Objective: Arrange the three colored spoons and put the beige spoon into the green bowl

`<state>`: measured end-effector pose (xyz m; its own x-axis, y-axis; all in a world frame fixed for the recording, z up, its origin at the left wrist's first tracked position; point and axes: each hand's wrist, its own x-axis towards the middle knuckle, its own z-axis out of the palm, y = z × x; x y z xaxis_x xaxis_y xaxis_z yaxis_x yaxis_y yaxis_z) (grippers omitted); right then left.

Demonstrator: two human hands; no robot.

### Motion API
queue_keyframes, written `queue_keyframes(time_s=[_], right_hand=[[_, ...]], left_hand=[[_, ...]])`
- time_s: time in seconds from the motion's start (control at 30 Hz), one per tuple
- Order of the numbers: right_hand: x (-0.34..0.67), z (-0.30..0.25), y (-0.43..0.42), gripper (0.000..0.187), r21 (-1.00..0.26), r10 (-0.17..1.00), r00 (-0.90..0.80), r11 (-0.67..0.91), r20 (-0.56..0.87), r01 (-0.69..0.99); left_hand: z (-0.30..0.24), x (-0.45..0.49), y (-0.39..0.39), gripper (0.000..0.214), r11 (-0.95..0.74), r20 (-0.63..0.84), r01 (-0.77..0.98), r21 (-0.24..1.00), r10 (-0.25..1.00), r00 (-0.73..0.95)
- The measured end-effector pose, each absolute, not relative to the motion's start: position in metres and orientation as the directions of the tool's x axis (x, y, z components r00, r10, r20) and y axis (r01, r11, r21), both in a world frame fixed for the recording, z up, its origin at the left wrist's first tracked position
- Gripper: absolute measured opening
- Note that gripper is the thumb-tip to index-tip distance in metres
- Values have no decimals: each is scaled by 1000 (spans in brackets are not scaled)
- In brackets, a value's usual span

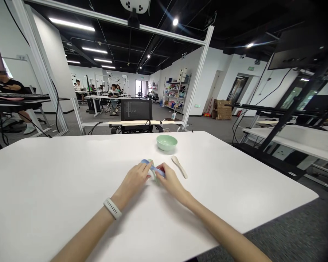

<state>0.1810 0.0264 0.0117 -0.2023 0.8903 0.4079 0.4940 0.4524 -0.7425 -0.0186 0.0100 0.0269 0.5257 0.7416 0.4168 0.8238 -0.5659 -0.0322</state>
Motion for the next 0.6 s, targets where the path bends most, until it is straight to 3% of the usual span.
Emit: queue_keyframes(time_s=[0.13, 0.23, 0.37, 0.5, 0.6], right_hand=[[163, 16, 14, 19, -775, 887, -237, 461, 395, 432], [168, 16, 28, 29, -724, 886, -186, 455, 424, 519], [174, 3, 48, 21, -601, 894, -190, 417, 405, 682], [173, -10, 54, 31, -598, 908, -263, 413, 326, 686], [186, -6, 59, 33, -620, 902, -244, 423, 355, 661]], left_hand=[[26, -16, 20, 41, -556, 338, 829, -59, 770, 541], [25, -27, 26, 46, -528, 347, 847, -61, 784, 514], [19, -34, 32, 53, -483, 359, 873, -61, 806, 471], [10, -23, 36, 51, -483, 351, 873, -67, 808, 474], [4, -11, 40, 51, -493, 337, 867, -75, 806, 487]])
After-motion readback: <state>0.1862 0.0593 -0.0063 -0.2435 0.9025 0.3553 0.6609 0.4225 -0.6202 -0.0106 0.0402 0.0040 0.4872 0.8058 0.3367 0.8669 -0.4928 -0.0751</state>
